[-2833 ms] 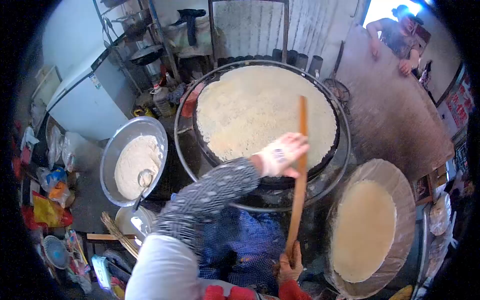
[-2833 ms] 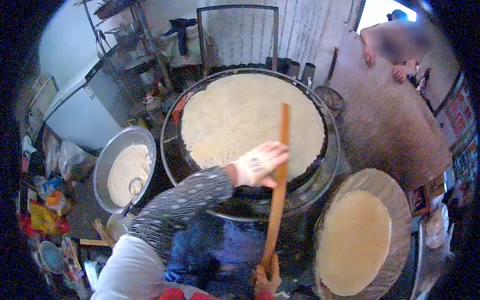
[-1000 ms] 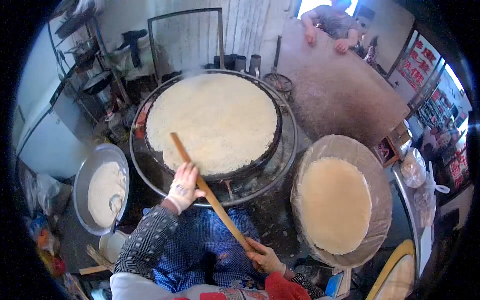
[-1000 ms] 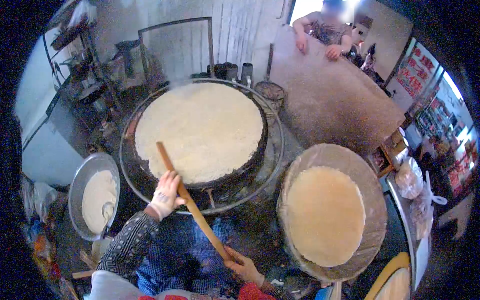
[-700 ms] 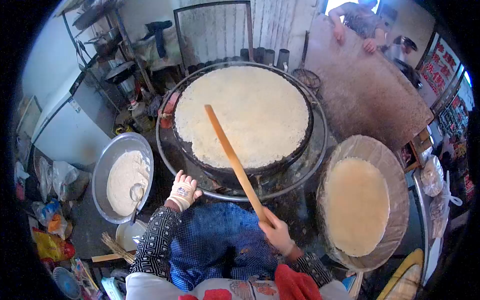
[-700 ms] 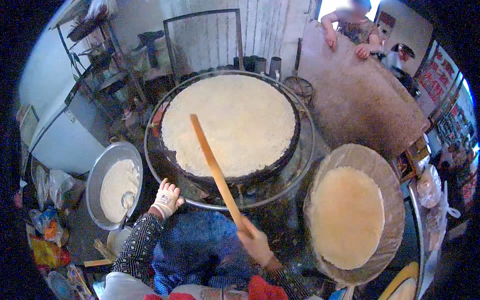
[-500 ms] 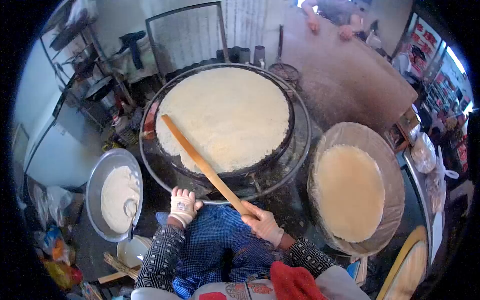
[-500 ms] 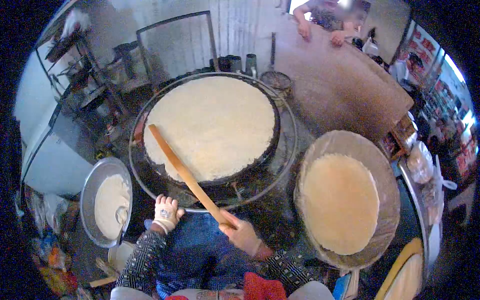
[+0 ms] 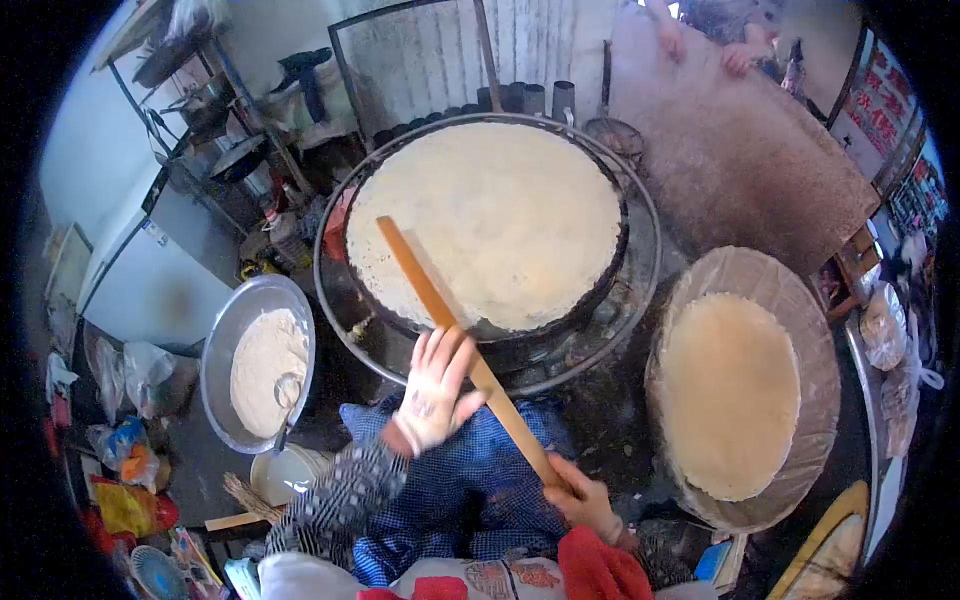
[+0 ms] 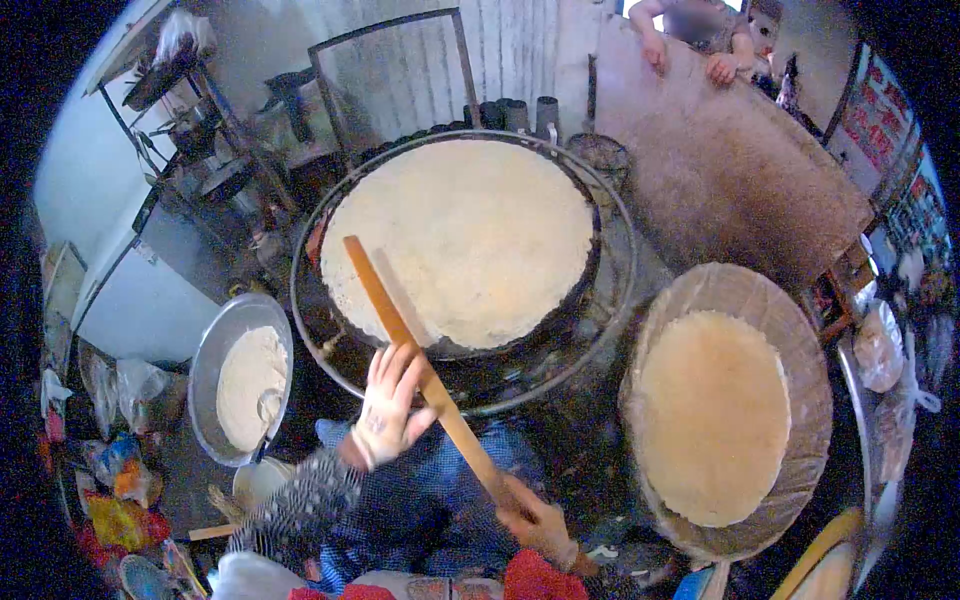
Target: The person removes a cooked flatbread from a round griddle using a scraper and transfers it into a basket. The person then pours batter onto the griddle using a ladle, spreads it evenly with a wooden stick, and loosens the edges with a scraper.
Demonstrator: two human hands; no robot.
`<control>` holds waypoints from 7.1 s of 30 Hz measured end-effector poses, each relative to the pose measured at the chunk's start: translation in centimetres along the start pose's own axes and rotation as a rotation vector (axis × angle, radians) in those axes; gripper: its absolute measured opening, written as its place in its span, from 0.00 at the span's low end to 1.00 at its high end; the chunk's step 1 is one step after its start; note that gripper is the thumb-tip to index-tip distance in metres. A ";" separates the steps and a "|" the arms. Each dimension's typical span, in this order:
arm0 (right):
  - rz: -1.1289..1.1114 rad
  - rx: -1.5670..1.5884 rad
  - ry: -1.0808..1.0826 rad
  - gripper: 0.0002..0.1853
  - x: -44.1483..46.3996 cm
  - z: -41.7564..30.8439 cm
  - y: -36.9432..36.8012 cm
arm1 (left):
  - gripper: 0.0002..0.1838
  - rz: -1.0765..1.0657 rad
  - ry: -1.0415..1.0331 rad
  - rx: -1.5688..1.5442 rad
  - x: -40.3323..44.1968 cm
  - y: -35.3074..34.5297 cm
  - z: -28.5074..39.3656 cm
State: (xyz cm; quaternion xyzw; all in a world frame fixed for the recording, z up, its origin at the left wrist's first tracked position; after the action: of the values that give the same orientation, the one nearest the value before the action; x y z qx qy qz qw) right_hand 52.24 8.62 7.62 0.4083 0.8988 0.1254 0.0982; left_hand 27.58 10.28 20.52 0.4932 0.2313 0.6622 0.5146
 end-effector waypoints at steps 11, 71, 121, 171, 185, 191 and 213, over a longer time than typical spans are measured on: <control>0.319 0.680 -0.533 0.33 0.8 2.8 4.6 | 0.53 -0.645 -0.217 0.197 20.8 -20.6 1.2; -0.094 -0.818 -0.020 0.31 7.0 -2.6 -4.6 | 0.33 -0.131 0.187 0.390 -10.9 0.7 -21.1; -0.304 0.163 -0.238 0.32 10.3 -1.6 -10.8 | 0.59 -0.222 0.241 0.387 -0.2 2.6 -23.5; 0.175 0.760 -0.631 0.40 -11.3 6.4 1.6 | 0.56 -0.361 -0.182 0.139 8.5 -16.0 2.4; -0.342 0.100 -0.198 0.32 -2.0 3.0 -3.5 | 0.35 0.086 0.322 0.004 -8.5 2.3 -11.4; -0.161 -0.098 -0.089 0.32 -0.2 2.8 -2.2 | 0.29 -0.150 0.257 0.415 -11.8 -2.5 -18.5; 0.207 0.273 -0.384 0.32 -6.4 2.6 2.4 | 0.46 -0.162 -0.227 0.056 7.9 -4.2 2.6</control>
State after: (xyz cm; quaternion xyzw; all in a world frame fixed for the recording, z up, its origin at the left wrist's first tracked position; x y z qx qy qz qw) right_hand 58.81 5.69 6.41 0.5238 0.8259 -0.0674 0.1977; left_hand 31.89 18.45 21.38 0.5588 0.2291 0.5517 0.5752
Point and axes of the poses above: each hand's wrist, its own x-axis towards the middle knuckle, its own y-axis out of the back of the hand, z = x × y, the point moved 10 cm from there along x, towards the middle knuckle, and after that the axes turned 10 degrees about -x, right-handed, at the moved point
